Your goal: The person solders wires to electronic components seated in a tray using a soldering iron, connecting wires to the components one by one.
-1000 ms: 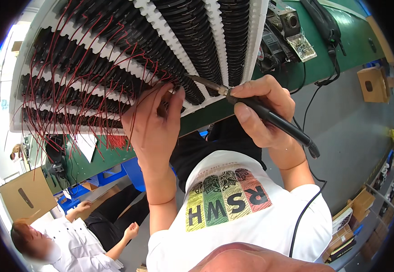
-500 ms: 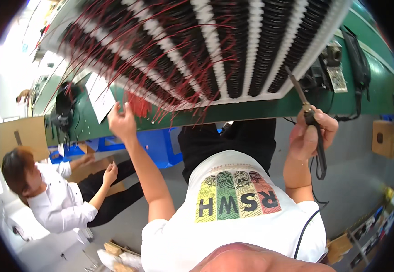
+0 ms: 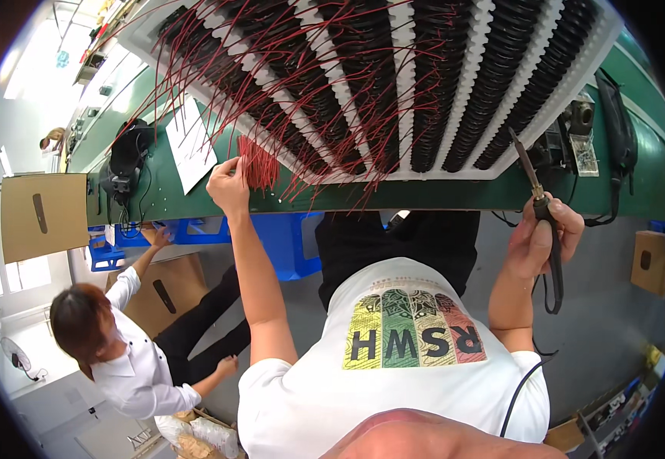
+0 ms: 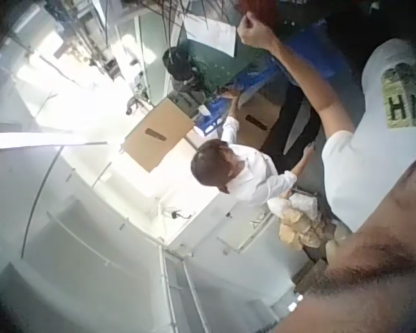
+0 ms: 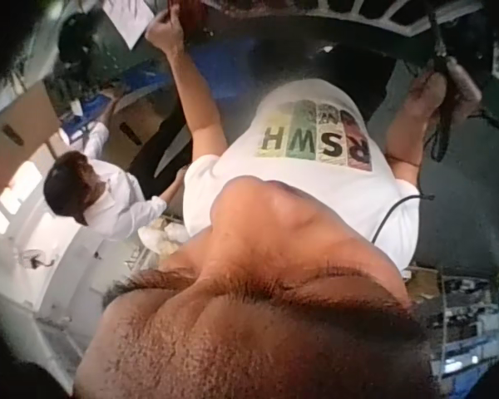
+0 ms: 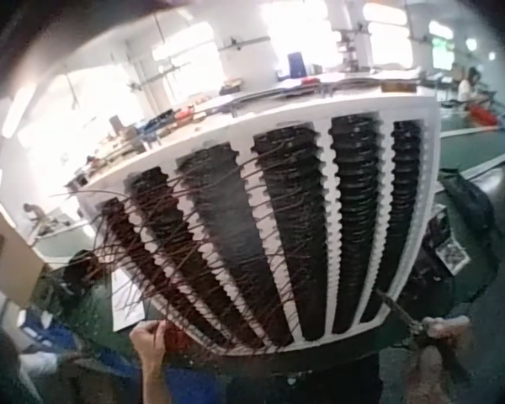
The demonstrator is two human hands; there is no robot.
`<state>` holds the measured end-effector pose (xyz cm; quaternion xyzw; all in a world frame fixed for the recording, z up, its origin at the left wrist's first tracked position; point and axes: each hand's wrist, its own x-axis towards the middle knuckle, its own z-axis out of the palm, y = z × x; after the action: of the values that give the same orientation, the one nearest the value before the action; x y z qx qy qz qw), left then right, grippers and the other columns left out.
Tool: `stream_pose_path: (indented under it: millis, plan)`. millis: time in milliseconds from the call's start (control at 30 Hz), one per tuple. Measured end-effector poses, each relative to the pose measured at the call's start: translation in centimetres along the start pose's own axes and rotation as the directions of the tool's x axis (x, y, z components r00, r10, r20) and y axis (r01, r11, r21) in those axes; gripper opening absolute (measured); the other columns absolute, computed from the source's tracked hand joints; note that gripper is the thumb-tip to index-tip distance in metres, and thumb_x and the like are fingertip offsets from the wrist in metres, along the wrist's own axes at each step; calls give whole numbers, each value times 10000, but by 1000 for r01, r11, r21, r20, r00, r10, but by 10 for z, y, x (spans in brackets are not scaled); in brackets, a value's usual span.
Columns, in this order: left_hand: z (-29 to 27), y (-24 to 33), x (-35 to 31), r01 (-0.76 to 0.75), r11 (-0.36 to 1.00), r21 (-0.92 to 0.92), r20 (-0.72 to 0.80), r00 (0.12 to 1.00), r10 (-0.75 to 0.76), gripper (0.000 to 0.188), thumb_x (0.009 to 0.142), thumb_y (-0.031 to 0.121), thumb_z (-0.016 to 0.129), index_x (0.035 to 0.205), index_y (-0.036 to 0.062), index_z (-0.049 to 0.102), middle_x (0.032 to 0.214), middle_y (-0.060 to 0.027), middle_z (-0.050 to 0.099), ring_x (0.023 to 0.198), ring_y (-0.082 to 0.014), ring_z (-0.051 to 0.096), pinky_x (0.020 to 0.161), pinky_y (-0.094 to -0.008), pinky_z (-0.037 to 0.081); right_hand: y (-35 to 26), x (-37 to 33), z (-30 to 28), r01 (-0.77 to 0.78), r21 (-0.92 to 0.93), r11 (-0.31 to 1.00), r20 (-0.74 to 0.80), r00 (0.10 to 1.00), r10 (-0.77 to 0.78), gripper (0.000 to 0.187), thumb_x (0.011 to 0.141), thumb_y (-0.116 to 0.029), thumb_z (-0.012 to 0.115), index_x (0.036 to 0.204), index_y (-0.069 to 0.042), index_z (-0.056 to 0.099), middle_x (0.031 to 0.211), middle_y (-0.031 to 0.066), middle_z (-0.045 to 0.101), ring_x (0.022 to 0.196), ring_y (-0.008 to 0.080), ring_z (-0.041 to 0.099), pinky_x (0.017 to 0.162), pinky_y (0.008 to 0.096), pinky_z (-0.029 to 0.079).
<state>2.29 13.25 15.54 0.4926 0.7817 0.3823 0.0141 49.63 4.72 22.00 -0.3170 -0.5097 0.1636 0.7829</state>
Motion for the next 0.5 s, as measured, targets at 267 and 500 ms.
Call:
stream_pose_path:
  millis: [267,500]
  plan:
    - [-26,20,-16,-90,982,-166,-197,979,57,285,873,262,784,912,-19,760,656,-24,669,532,-107,485,513,-260,423,-14,2,7,25,-120,992,20,1000,-23,247,855,-47,504,1095,0,538,916,141,628,556,112,426,566,228,367]
    - [-11,3,-11,-135,989,59,132,983,126,265,897,255,759,907,-11,758,673,-28,683,542,-106,508,531,-266,446,-21,5,5,24,-156,987,102,995,-8,220,878,-73,531,1086,0,531,834,108,610,499,99,384,526,224,342]
